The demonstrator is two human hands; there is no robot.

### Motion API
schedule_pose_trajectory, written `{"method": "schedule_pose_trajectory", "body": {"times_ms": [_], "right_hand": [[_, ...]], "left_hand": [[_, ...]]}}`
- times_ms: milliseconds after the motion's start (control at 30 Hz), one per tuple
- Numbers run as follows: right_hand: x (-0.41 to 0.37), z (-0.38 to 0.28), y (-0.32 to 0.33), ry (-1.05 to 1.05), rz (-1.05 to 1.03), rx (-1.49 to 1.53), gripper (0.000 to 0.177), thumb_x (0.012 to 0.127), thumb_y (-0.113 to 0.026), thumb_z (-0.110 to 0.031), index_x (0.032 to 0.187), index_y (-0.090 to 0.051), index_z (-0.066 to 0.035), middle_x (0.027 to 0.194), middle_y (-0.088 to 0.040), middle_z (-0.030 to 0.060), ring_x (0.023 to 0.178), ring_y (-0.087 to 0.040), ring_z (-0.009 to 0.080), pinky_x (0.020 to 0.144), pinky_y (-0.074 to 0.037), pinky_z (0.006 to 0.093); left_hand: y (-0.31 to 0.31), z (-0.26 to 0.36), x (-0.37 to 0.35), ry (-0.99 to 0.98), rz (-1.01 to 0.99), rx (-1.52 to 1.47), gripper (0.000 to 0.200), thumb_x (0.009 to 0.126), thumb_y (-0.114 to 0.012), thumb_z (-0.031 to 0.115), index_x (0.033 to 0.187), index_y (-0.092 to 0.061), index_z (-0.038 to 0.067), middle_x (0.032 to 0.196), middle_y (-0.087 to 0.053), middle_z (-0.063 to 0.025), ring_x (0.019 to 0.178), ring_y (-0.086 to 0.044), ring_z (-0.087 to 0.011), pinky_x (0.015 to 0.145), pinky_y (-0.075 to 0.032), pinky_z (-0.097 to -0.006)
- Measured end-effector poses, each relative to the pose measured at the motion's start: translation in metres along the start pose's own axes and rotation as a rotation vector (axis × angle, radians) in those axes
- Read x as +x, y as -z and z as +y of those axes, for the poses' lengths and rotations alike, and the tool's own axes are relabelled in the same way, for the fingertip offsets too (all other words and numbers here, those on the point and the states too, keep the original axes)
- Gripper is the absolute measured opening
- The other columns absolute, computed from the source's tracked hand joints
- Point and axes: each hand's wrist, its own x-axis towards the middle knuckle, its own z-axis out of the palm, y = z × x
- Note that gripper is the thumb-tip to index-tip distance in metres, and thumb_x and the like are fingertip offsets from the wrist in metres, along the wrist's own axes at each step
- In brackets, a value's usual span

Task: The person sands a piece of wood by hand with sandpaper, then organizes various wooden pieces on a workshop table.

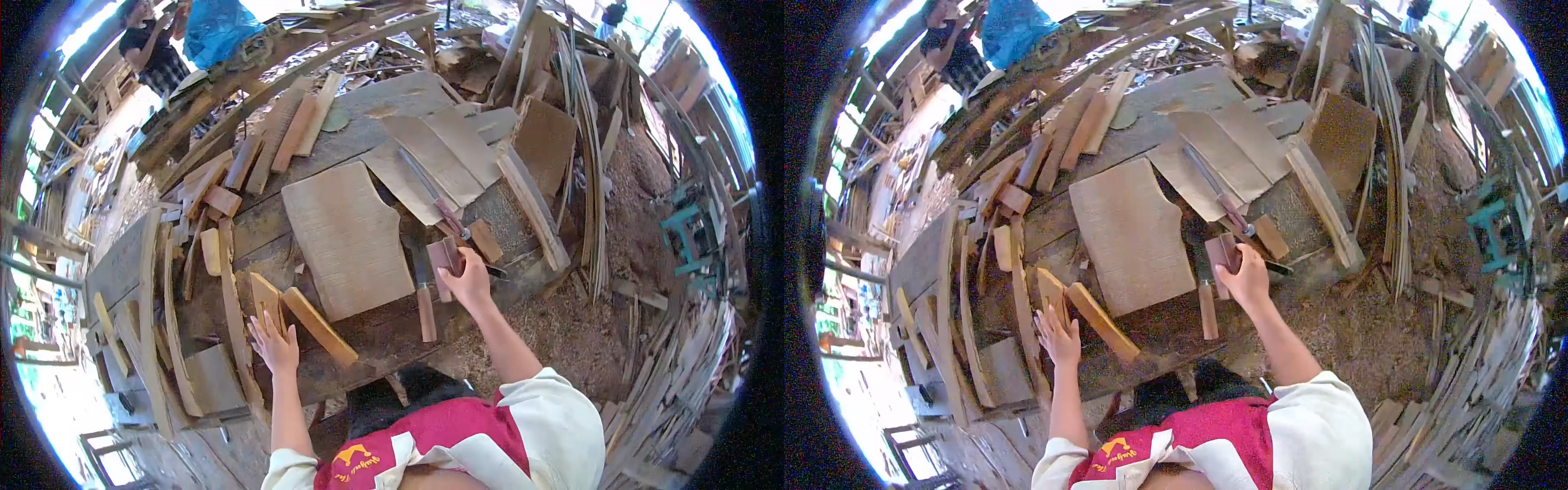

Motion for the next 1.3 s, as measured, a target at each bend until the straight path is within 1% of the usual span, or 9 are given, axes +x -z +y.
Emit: {"method": "schedule_pose_trajectory", "body": {"times_ms": [100,167,233,300,567,867,1100,1267,1300], "right_hand": [[-0.007,-0.022,0.003,0.01,-0.088,0.098,0.074,0.066,-0.072,-0.028,0.125,-0.036,-0.003,0.115,-0.05,0.0217,0.106,-0.05,0.0354,0.089,-0.041,0.0397],[-0.002,-0.032,-0.01,0.105,-0.122,0.077,0.084,0.068,-0.071,-0.028,0.135,-0.025,-0.008,0.114,-0.048,0.0227,0.103,-0.05,0.0365,0.088,-0.042,0.041],[0.007,-0.049,-0.031,0.141,-0.16,0.059,0.084,0.068,-0.07,-0.027,0.136,-0.024,-0.011,0.111,-0.049,0.0229,0.1,-0.051,0.0374,0.086,-0.043,0.042],[0.018,-0.069,-0.049,0.132,-0.245,0.007,0.084,0.07,-0.069,-0.029,0.138,-0.022,-0.02,0.102,-0.05,0.0235,0.091,-0.054,0.0388,0.079,-0.047,0.0439],[0.036,-0.083,-0.085,0.165,-0.351,-0.188,0.06,0.083,-0.047,-0.053,0.126,-0.036,-0.013,0.106,-0.052,0.019,0.09,-0.057,0.0377,0.075,-0.048,0.0444],[0.069,-0.063,-0.074,0.364,-0.507,-0.013,0.06,0.088,-0.04,-0.044,0.136,-0.026,-0.01,0.108,-0.055,0.0239,0.097,-0.054,0.0386,0.08,-0.045,0.0432],[0.08,-0.036,-0.079,0.482,-0.671,0.396,0.054,0.081,-0.061,-0.011,0.128,-0.038,0.0,0.078,-0.06,0.018,0.072,-0.058,0.0325,0.067,-0.047,0.0332],[0.088,-0.044,-0.098,0.3,-0.735,0.466,0.065,0.071,-0.072,-0.021,0.125,-0.042,-0.002,0.077,-0.062,0.0145,0.073,-0.06,0.0307,0.068,-0.048,0.0341],[0.086,-0.059,-0.082,0.367,-0.623,0.188,0.063,0.07,-0.073,-0.024,0.122,-0.044,-0.003,0.077,-0.062,0.0147,0.075,-0.061,0.031,0.069,-0.048,0.0355]], "left_hand": [[0.019,0.022,-0.002,-0.12,0.113,-0.225,0.072,0.082,-0.056,0.039,0.137,-0.024,0.007,0.141,-0.025,-0.0175,0.13,-0.022,-0.0365,0.104,-0.023,-0.0481],[0.032,0.058,-0.005,-0.346,0.162,-0.394,0.079,0.075,-0.066,0.033,0.135,-0.027,0.0,0.124,-0.046,-0.0212,0.114,-0.045,-0.0347,0.094,-0.038,-0.0389],[0.061,0.105,-0.009,-0.206,-0.269,-0.529,0.087,0.07,-0.072,0.034,0.135,-0.025,-0.001,0.108,-0.056,-0.0187,0.098,-0.055,-0.0341,0.079,-0.047,-0.0383],[0.046,0.133,-0.007,-0.358,-0.272,-0.473,0.098,0.067,-0.072,0.043,0.136,-0.019,-0.002,0.106,-0.057,-0.0225,0.088,-0.059,-0.0342,0.073,-0.049,-0.0387],[-0.018,0.191,0.016,-0.309,-0.319,-0.511,0.104,0.06,-0.073,0.05,0.13,-0.024,-0.009,0.093,-0.057,-0.0207,0.088,-0.06,-0.0341,0.072,-0.05,-0.0411],[-0.035,0.21,0.007,-0.227,-0.061,-0.333,0.092,0.063,-0.068,0.05,0.124,-0.036,-0.011,0.081,-0.058,-0.0158,0.067,-0.063,-0.0266,0.058,-0.053,-0.0355],[-0.018,0.236,-0.011,-0.101,-0.105,-0.119,0.089,0.07,-0.065,0.047,0.131,-0.027,-0.007,0.087,-0.058,-0.0133,0.075,-0.062,-0.0255,0.059,-0.053,-0.0342],[-0.029,0.236,-0.013,-0.064,-0.093,-0.047,0.088,0.07,-0.064,0.05,0.128,-0.03,-0.007,0.089,-0.058,-0.0135,0.074,-0.063,-0.0265,0.059,-0.053,-0.0335],[-0.032,0.239,-0.011,-0.028,-0.108,-0.053,0.084,0.071,-0.062,0.051,0.124,-0.033,-0.007,0.088,-0.058,-0.014,0.073,-0.063,-0.027,0.059,-0.053,-0.034]]}}
